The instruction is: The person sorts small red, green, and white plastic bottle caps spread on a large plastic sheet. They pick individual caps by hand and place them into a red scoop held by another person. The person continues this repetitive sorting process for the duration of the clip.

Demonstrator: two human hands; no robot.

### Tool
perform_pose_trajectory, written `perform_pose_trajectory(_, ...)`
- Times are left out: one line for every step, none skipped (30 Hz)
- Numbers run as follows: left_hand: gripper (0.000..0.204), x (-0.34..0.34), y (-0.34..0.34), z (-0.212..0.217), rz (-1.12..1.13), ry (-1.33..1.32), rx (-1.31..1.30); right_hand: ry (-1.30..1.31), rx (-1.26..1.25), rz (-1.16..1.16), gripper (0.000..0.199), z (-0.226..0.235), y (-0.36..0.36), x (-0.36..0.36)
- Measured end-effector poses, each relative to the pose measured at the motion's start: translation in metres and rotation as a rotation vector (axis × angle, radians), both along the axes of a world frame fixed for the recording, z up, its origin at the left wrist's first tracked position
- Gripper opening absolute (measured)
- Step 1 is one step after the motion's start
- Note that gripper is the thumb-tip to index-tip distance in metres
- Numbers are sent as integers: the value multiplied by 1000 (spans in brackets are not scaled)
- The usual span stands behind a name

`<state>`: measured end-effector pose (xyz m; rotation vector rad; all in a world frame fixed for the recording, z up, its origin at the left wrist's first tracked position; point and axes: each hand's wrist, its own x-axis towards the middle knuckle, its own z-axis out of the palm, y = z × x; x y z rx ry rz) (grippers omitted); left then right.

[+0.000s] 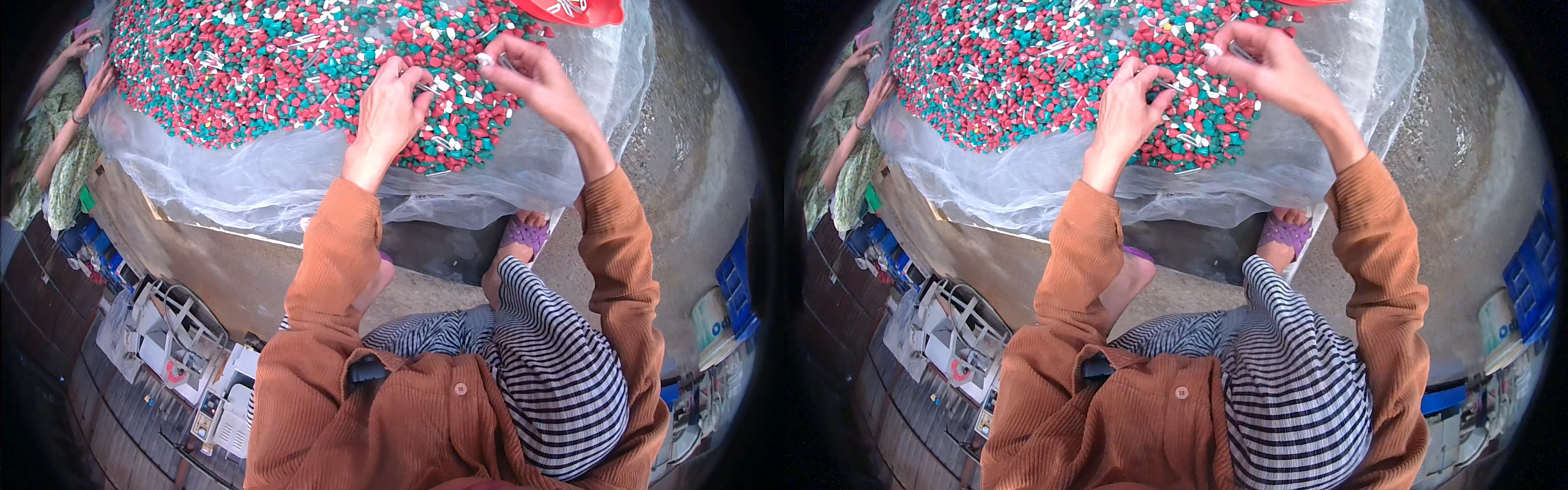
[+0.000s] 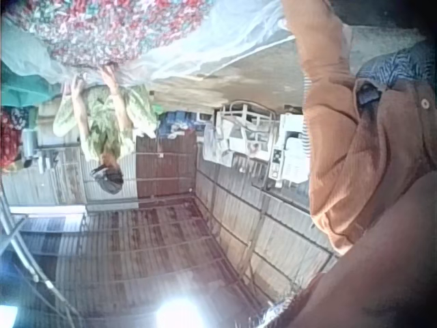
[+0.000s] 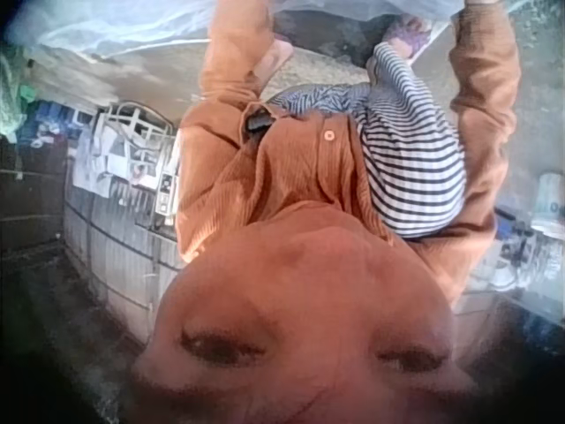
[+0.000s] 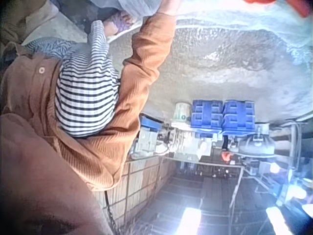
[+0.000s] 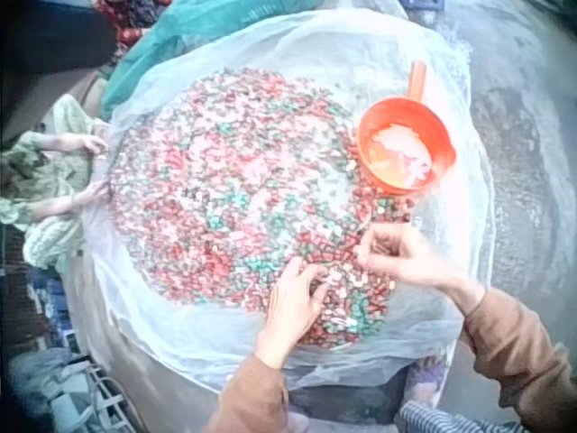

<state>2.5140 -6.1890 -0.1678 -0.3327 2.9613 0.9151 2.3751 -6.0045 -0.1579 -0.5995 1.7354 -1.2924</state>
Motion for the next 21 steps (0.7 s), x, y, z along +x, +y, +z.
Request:
perform_pose_trajectory(14, 1, -2, -4, 6, -7, 14, -129, -106, -81, 11, 2, 1, -2)
perform_pose_trajectory(14, 2, -6, -6, 12, -15, 27, -259, -213, -162, 12, 4, 3, -5)
perform_pose_trajectory(14, -1, -7, -3, 9, -22, 45, -211, -220, -94, 17, 2, 5, -13)
perform_pose_trajectory(12, -8, -8, 14, 120, -229, 213, -177, -171, -97, 18, 1, 4, -17)
perform_pose_trajectory(12, -4, -15, 6, 235, -158, 641, -143, -123, -99, 20, 1, 0, -21)
perform_pose_trajectory(11, 4, -25, 2, 358, -76, 1061, -113, -81, -92, 24, 6, -7, -21)
perform_pose_trajectory(11, 5, -32, 10, 392, -52, 1378, 123, 34, -39, 22, 12, -10, -24)
perform_pose_trajectory(18, 9, -38, 9, 405, -48, 1496, 436, 65, -23, 21, 7, -9, -24)
perform_pose_trajectory(20, 9, -38, 15, 368, -53, 1431, 750, 90, -6, 20, -1, -11, -25)
perform_pose_trajectory(22, 10, -37, 21, 330, -56, 1366, 1064, 116, 12, 19, -7, -12, -24)
perform_pose_trajectory(24, 13, -33, 22, 242, -90, 1150, 1060, 174, 18, 15, -10, -13, -23)
perform_pose_trajectory(25, 16, -29, 21, 159, -117, 935, 1074, 180, 31, 15, -13, -17, -24)
perform_pose_trajectory(25, 20, -21, 28, 134, -288, 823, 1089, 188, 43, 14, -16, -20, -26)
perform_pose_trajectory(22, 25, -12, 20, 20, -253, 634, 1104, 197, 56, 14, -17, -21, -27)
perform_pose_trajectory(21, 26, 2, 19, -108, -224, 424, 1096, 201, 45, 12, -17, -18, -28)
perform_pose_trajectory(20, 30, 13, 22, -226, -195, 205, 1086, 192, 36, 9, -16, -15, -28)
perform_pose_trajectory(19, 33, 19, 17, -252, -150, 131, 1077, 185, 26, 7, -15, -13, -29)
perform_pose_trajectory(18, 38, 25, 11, -278, -106, 61, 749, 131, 10, 6, -14, -13, -29)
perform_pose_trajectory(17, 42, 28, 5, -304, -62, -10, 421, 78, -6, 5, -13, -13, -30)
perform_pose_trajectory(16, 45, 26, 0, -244, -108, 12, 93, 26, -22, 5, -11, -12, -33)
perform_pose_trajectory(16, 47, 21, -1, -180, -155, 36, -155, -133, -27, 7, 0, -10, -35)
